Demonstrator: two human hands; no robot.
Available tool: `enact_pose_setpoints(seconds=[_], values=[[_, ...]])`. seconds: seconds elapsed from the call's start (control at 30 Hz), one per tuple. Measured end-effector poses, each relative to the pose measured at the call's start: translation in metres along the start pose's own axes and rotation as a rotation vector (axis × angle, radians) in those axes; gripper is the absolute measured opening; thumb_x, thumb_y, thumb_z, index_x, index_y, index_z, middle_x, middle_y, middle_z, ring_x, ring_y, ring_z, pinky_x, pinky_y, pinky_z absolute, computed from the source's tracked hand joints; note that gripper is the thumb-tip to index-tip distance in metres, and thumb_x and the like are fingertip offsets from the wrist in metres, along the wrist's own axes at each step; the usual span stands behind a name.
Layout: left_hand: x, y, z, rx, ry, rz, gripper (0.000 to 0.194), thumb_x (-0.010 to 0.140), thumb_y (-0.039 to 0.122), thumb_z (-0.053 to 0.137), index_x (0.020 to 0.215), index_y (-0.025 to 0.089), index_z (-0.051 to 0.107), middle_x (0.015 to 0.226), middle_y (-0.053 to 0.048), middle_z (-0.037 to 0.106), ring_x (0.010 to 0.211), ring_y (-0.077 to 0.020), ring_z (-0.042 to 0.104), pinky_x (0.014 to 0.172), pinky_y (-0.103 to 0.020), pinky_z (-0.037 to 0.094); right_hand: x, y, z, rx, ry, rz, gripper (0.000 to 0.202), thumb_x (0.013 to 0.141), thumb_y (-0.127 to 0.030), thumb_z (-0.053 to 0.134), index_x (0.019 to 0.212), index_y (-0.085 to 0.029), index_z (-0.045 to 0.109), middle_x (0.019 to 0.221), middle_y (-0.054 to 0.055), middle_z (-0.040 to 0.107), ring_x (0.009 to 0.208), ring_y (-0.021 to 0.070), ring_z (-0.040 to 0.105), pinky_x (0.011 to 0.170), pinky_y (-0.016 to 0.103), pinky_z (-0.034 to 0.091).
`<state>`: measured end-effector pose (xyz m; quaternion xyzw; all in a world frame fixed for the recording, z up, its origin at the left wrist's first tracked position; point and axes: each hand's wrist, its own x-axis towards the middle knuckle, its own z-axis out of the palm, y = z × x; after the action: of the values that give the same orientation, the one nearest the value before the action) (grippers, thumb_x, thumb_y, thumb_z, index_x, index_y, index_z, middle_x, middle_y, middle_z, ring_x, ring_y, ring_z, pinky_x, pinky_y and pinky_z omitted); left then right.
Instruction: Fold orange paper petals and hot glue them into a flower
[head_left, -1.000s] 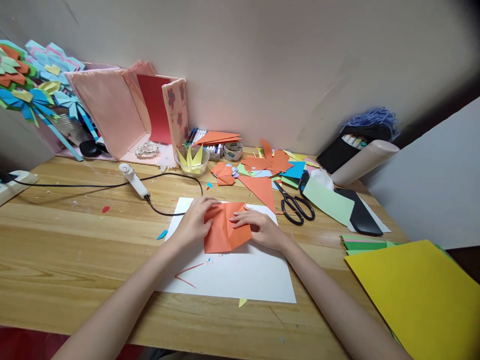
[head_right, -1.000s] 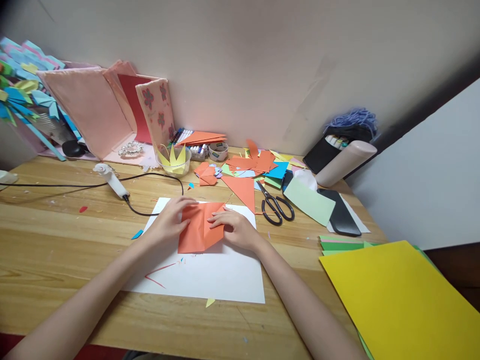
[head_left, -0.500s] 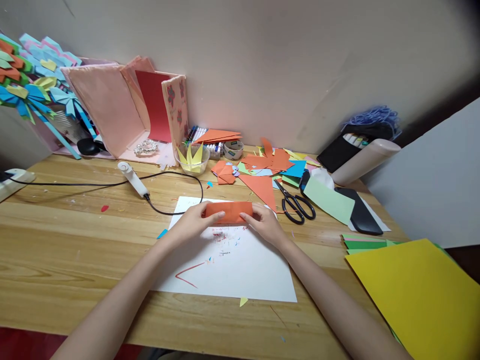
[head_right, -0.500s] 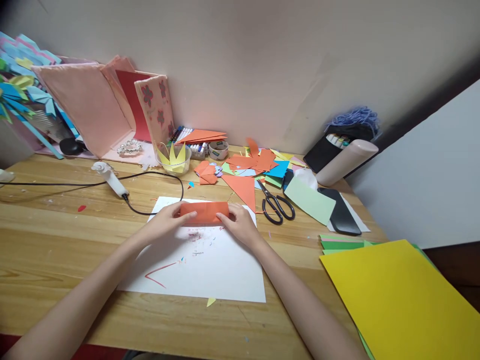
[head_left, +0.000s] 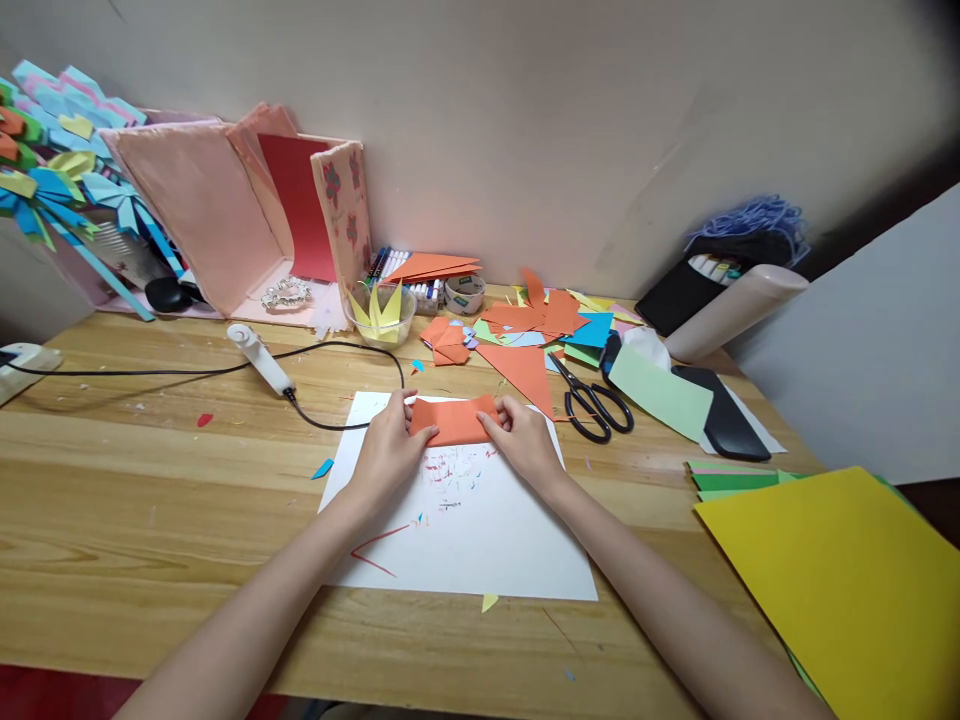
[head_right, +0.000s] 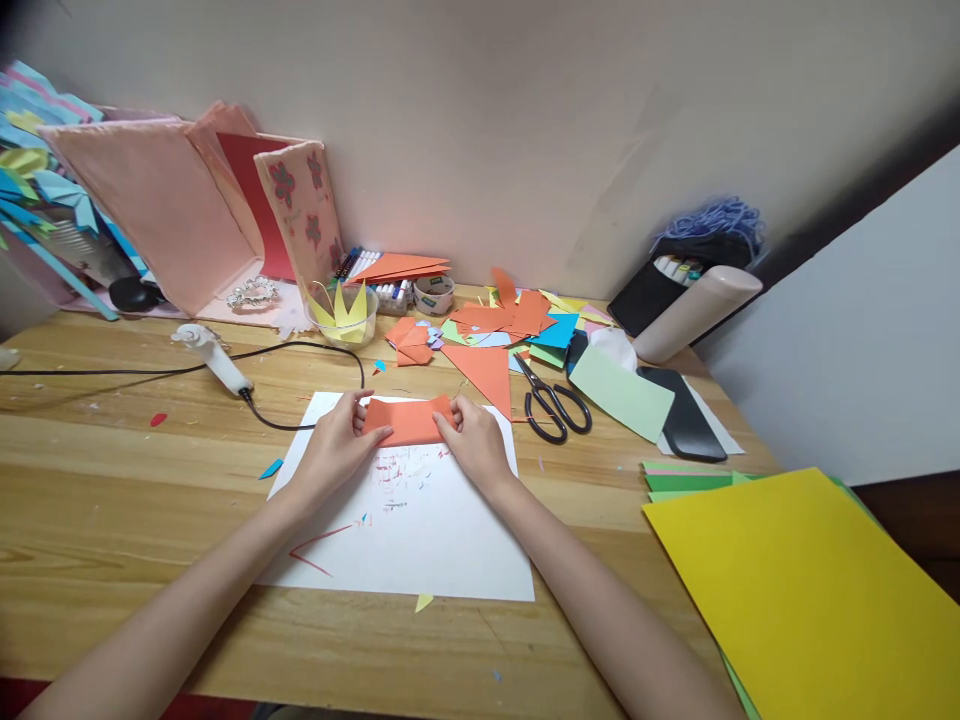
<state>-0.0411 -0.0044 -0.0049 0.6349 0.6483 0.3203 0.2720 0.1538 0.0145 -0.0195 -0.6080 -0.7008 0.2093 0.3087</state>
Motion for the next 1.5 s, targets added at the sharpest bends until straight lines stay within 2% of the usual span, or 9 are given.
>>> enact_pose_setpoints(seconds=[0.33,0.5,0.73,0.87,0.93,1.07,1.13,1.3,1.5], values=[[-0.001,0.003,0.001,0.135,0.008,0.007,0.047,0.074,0.028,0.061,0.116,0.017,0.044,0.083,-0.005,0.059,0.082,-0.0222,0.058,0.068,-0.032,0.045,0.001,0.005,0.006,-0.075,0.055,-0.014,0.021,0.078,-0.033,0.054,0.064,-0.020,0.045,0.054,-0.005,0.045,0.050,0.0109,0.042,0.051,0.022,0.029],[-0.002,0.002,0.002,0.191,0.035,0.033,0.047,0.075,0.027,0.060,0.116,0.016,0.041,0.087,-0.007,0.057,0.088,-0.0247,0.056,0.073,-0.036,0.046,0.000,0.003,0.006,-0.136,0.082,-0.032,0.020,0.079,-0.032,0.053,0.065,-0.020,0.046,0.055,-0.004,0.047,0.052,0.0122,0.044,0.051,0.023,0.029],[-0.003,-0.002,0.008,0.294,0.124,0.282,0.030,0.074,0.013,0.055,0.102,0.017,0.044,0.105,-0.011,0.043,0.101,-0.0270,0.045,0.084,-0.044,0.042,-0.001,0.004,0.007,-0.186,0.101,-0.026,0.014,0.081,-0.031,0.051,0.074,-0.020,0.048,0.060,-0.002,0.051,0.057,0.0146,0.048,0.055,0.025,0.032],[-0.006,0.005,0.007,0.373,0.113,0.394,0.044,0.074,0.002,0.043,0.114,0.019,0.038,0.121,-0.014,0.035,0.110,-0.0279,0.037,0.089,-0.047,0.037,-0.002,0.004,0.006,-0.191,0.115,-0.007,0.009,0.082,-0.028,0.049,0.082,-0.019,0.049,0.065,0.000,0.054,0.060,0.0156,0.051,0.056,0.025,0.034],[-0.008,0.008,0.005,0.396,0.067,0.437,0.054,0.069,-0.004,0.038,0.118,0.020,0.037,0.125,-0.013,0.034,0.111,-0.0269,0.036,0.091,-0.046,0.036,-0.002,0.004,0.006,-0.216,0.116,-0.024,0.007,0.083,-0.026,0.048,0.085,-0.019,0.050,0.067,0.000,0.055,0.062,0.0163,0.051,0.056,0.026,0.034],[-0.009,0.008,0.006,0.352,-0.209,0.553,0.051,0.060,-0.008,0.035,0.101,0.019,0.047,0.108,-0.008,0.047,0.098,-0.0220,0.044,0.082,-0.036,0.041,-0.002,0.005,0.006,-0.299,0.096,-0.170,0.010,0.085,-0.020,0.043,0.081,-0.020,0.053,0.073,0.003,0.059,0.072,0.0185,0.052,0.061,0.028,0.036],[-0.008,0.005,0.009,0.293,-0.264,0.534,0.042,0.063,-0.006,0.035,0.093,0.019,0.048,0.097,-0.006,0.050,0.089,-0.0199,0.046,0.075,-0.033,0.042,-0.002,0.005,0.006,-0.307,0.095,-0.220,0.013,0.086,-0.018,0.043,0.082,-0.020,0.054,0.078,0.004,0.060,0.076,0.0193,0.051,0.065,0.028,0.037],[-0.006,0.001,0.015,0.136,-0.198,0.429,0.029,0.076,-0.001,0.030,0.091,0.018,0.047,0.093,-0.005,0.047,0.088,-0.0175,0.045,0.078,-0.032,0.041,-0.001,0.004,0.005,-0.290,0.097,-0.243,0.013,0.085,-0.016,0.044,0.084,-0.021,0.056,0.080,0.005,0.061,0.077,0.0207,0.049,0.066,0.030,0.038],[-0.005,0.005,0.017,0.135,-0.168,0.390,0.009,0.086,0.016,0.037,0.087,0.018,0.046,0.092,-0.005,0.047,0.086,-0.0185,0.045,0.077,-0.033,0.040,-0.005,0.000,0.004,-0.289,0.062,-0.374,0.015,0.085,-0.013,0.043,0.084,-0.019,0.057,0.082,0.007,0.057,0.080,0.0209,0.048,0.069,0.030,0.039]])
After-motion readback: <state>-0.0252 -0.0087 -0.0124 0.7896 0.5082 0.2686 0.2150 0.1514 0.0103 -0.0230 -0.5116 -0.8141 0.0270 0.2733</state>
